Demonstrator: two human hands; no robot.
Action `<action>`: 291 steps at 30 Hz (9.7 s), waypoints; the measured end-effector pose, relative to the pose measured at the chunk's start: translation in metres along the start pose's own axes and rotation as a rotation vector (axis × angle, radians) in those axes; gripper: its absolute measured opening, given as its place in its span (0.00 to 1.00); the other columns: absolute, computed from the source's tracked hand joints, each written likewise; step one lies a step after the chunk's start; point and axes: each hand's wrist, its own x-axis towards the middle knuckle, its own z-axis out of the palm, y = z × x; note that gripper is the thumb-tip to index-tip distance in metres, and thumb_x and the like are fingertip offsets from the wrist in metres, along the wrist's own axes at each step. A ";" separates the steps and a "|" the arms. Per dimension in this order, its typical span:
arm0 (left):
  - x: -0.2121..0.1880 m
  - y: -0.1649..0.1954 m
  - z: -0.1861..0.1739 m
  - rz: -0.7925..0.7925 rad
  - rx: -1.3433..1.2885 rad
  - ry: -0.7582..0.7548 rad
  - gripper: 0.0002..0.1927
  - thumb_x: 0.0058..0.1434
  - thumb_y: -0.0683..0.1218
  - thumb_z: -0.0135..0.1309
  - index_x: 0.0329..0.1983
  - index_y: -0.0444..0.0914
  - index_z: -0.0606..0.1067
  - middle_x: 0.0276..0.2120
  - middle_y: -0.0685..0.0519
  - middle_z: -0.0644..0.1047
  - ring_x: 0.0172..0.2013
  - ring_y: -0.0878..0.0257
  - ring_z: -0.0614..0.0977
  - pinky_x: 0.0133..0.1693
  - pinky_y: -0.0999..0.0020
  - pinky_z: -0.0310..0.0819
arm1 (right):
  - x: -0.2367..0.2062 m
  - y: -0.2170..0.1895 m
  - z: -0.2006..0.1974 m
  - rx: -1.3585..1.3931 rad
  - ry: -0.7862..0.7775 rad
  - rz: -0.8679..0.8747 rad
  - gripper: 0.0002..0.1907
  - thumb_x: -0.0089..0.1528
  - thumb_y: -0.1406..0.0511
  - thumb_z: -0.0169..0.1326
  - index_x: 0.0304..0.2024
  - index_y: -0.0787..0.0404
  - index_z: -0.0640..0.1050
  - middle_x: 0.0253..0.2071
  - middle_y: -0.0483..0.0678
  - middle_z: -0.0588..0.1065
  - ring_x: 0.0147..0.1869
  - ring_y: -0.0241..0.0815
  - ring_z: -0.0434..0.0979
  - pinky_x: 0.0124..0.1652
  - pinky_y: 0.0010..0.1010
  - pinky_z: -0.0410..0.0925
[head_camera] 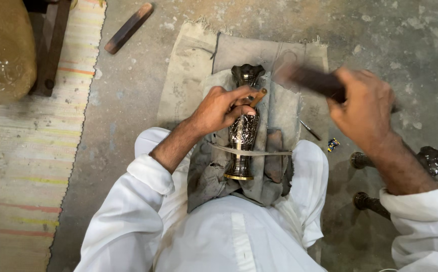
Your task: The person sits cross-legged on the floor with an ornate brass vase strapped to a cloth pad on their lap. They hold a small punch against the vase surface and strike it with a wooden mallet, repositioning the punch repeatedly to engrave decorative patterns, then rotate the vase and continue working on other areas.
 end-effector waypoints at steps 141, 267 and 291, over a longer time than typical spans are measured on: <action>-0.011 0.020 0.036 -0.220 -0.002 0.205 0.22 0.62 0.48 0.66 0.57 0.41 0.75 0.20 0.44 0.78 0.18 0.51 0.77 0.26 0.59 0.68 | 0.000 0.025 0.022 0.463 0.024 0.390 0.11 0.59 0.66 0.61 0.42 0.55 0.73 0.34 0.44 0.74 0.38 0.42 0.76 0.39 0.37 0.69; -0.016 0.003 0.039 0.045 -0.043 0.142 0.20 0.64 0.44 0.62 0.58 0.37 0.73 0.32 0.44 0.83 0.29 0.52 0.86 0.31 0.60 0.77 | -0.021 0.016 0.034 0.593 -0.004 0.357 0.11 0.64 0.64 0.63 0.45 0.57 0.74 0.36 0.43 0.77 0.40 0.42 0.79 0.41 0.34 0.70; -0.013 -0.001 0.029 0.036 -0.029 0.090 0.20 0.63 0.43 0.63 0.57 0.38 0.75 0.34 0.44 0.84 0.31 0.51 0.87 0.32 0.60 0.79 | -0.016 0.008 0.017 -0.052 -0.041 0.051 0.09 0.59 0.72 0.63 0.41 0.60 0.78 0.33 0.51 0.77 0.40 0.54 0.75 0.44 0.44 0.67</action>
